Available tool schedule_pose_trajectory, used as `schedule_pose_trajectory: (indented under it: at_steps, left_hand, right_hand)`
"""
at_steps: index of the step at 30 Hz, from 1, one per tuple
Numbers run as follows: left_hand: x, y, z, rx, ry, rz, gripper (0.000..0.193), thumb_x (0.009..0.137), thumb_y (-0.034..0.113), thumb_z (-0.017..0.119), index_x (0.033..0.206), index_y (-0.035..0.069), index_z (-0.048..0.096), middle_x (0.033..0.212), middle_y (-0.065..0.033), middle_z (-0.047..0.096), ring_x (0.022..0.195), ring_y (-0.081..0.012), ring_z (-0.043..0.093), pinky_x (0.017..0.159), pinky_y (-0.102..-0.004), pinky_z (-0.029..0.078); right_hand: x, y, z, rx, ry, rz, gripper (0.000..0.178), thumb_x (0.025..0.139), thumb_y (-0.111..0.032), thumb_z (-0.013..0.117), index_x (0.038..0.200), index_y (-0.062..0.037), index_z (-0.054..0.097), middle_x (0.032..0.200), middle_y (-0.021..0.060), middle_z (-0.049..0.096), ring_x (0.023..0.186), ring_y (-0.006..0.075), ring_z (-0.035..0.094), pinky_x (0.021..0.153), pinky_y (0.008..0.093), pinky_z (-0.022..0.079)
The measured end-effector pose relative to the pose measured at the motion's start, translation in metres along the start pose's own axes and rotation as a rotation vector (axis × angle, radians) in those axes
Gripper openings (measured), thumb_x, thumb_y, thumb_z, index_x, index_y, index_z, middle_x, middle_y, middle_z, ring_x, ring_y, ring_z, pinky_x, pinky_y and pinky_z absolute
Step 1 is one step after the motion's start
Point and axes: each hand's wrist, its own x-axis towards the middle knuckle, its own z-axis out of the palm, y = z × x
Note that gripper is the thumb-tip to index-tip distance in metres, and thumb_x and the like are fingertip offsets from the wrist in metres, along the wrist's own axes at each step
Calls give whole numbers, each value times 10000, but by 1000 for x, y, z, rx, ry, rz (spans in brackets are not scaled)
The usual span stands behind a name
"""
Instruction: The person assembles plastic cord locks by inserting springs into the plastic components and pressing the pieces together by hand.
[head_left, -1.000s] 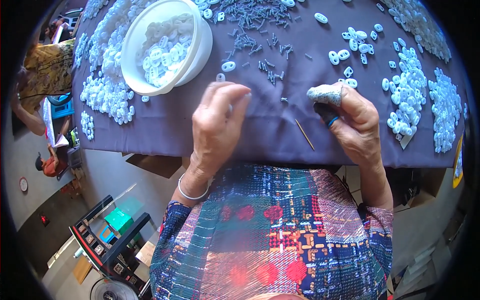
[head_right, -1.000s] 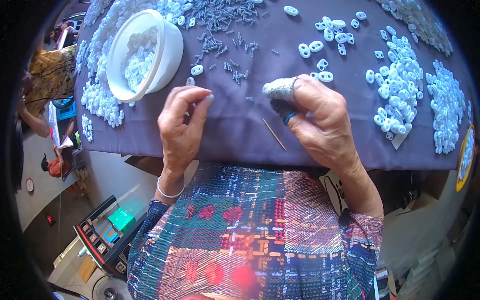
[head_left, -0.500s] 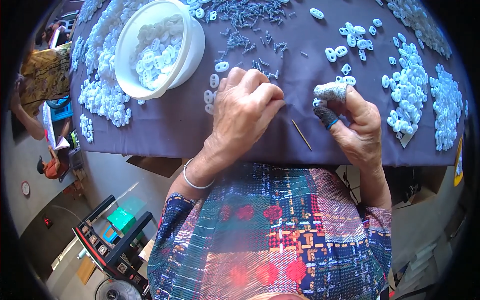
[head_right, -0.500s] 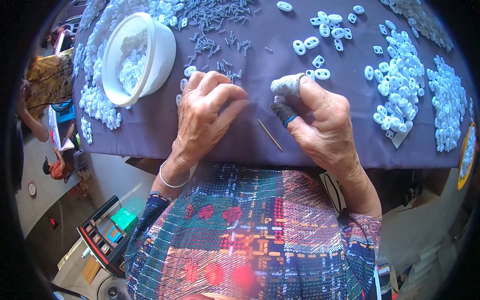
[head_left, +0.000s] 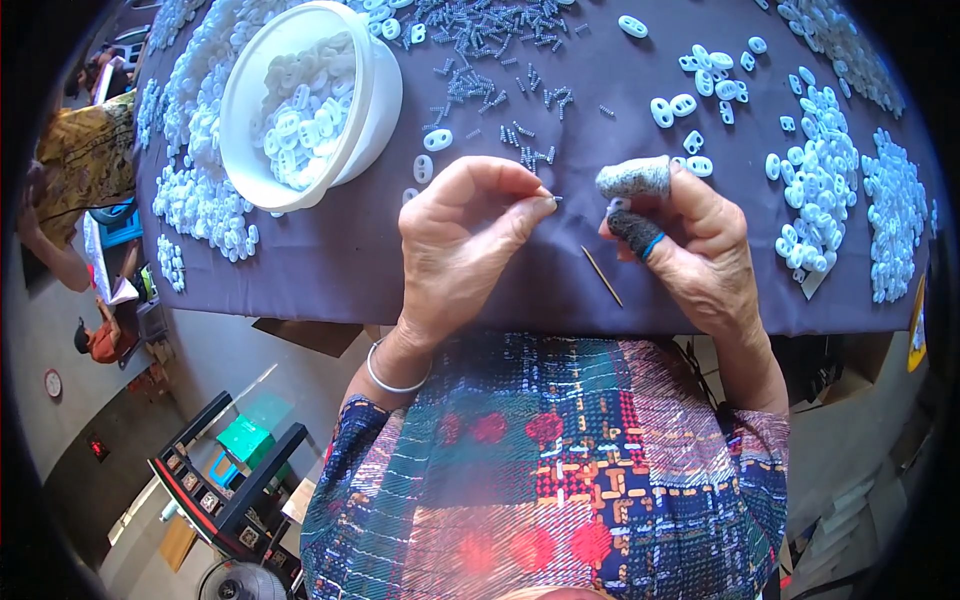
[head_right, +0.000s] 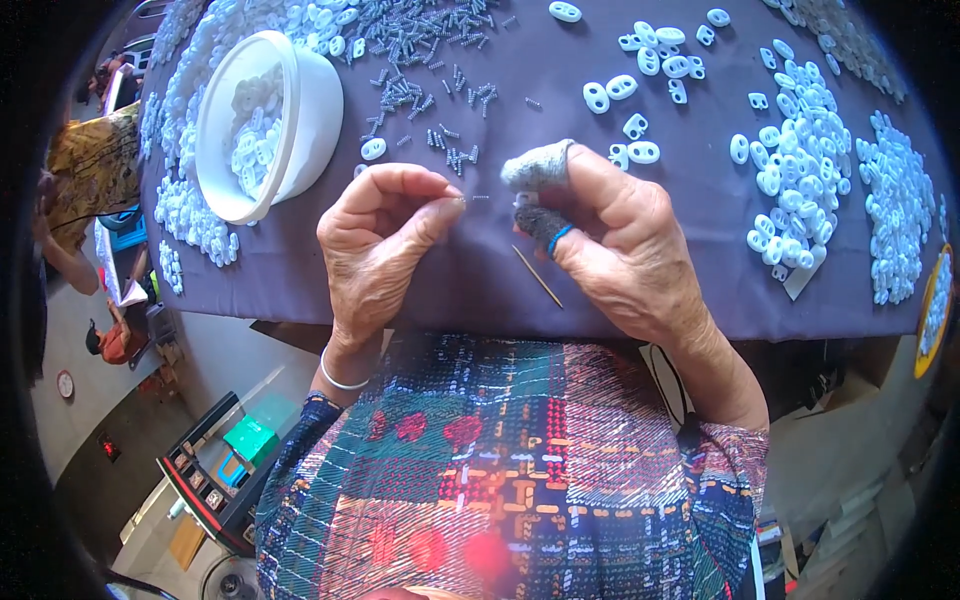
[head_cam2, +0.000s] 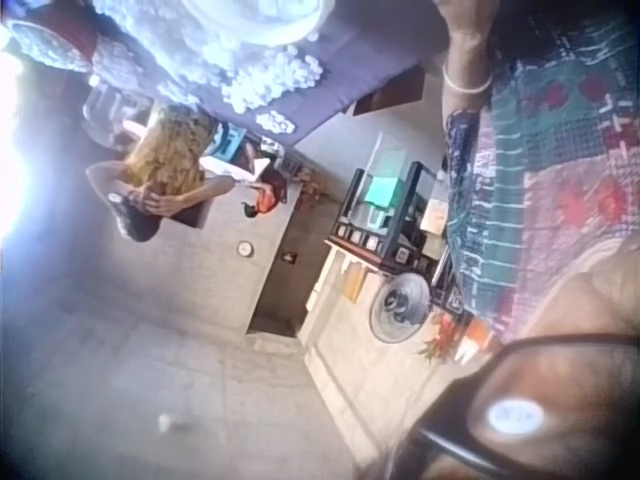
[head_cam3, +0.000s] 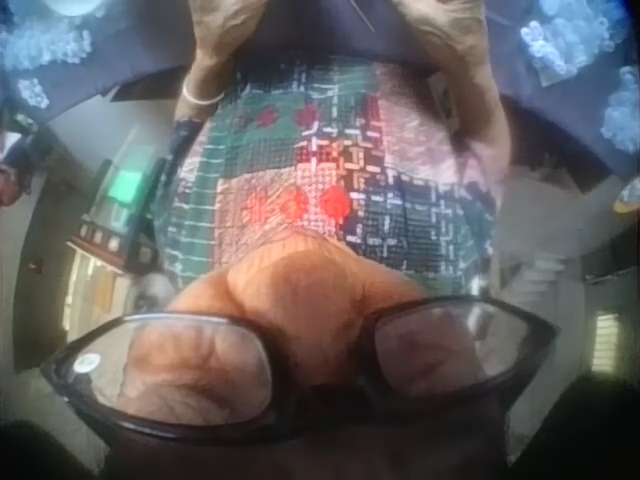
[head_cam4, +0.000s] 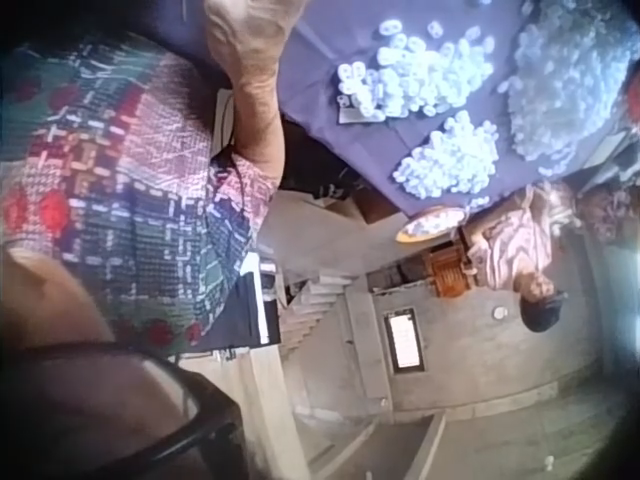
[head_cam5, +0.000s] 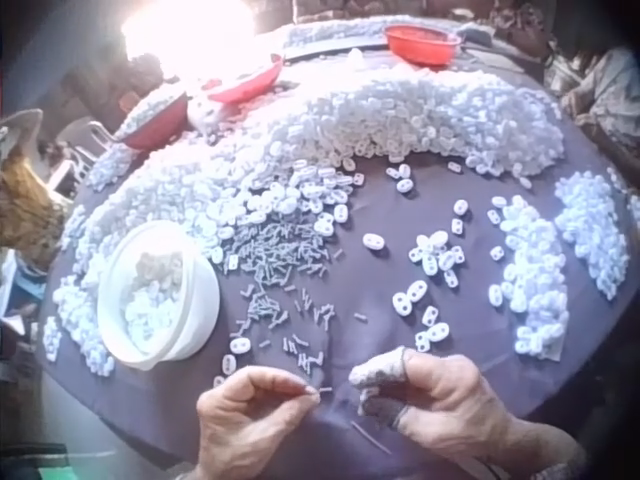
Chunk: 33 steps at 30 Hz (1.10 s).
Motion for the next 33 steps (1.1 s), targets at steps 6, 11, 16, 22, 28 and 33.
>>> schedule_pose_trajectory:
  at_steps: [6,11,16,22,28,33]
  left_hand:
    - [-2,0,1,-114,-9,-63,173,767,-84,664,922,-35,604,870,-70,637,828,-117,617,760,-236,509]
    - [-2,-2,2,-141,-36,-54,177,768,-79,667,927,-35,605,877,-70,637,827,-115,617,760,-233,508]
    - [-2,-3,1,-171,-42,-74,176,774,-78,662,935,-37,603,887,-74,638,835,-117,617,764,-233,509]
    - [0,-7,1,-186,-48,-67,193,773,-53,673,947,0,608,873,-69,665,794,-83,618,729,-199,504]
    - [1,-8,2,-161,-45,-47,202,768,-62,672,948,-3,604,876,-71,663,792,-85,620,734,-203,504]
    - [-1,-9,5,-147,-18,-54,213,768,-68,671,958,-4,600,876,-71,660,792,-88,620,735,-202,505]
  right_hand:
    - [3,-2,7,67,75,118,181,821,9,618,1000,22,595,870,34,634,797,87,602,678,204,496]
    - [3,-1,7,-61,31,42,196,843,-26,625,1036,1,603,862,43,645,765,95,620,619,202,504]
    - [6,-6,10,-235,-24,60,126,877,-60,579,984,5,597,792,25,626,706,72,592,614,201,481]
    - [12,-3,8,-376,-59,-28,104,814,-8,549,911,14,580,705,29,596,638,73,574,590,208,455]
    - [15,-5,6,-410,-86,3,117,782,26,524,886,11,575,647,26,574,595,72,558,553,208,428]
    - [16,-4,6,-396,-97,16,154,749,50,496,876,15,575,647,29,572,598,77,572,552,214,434]
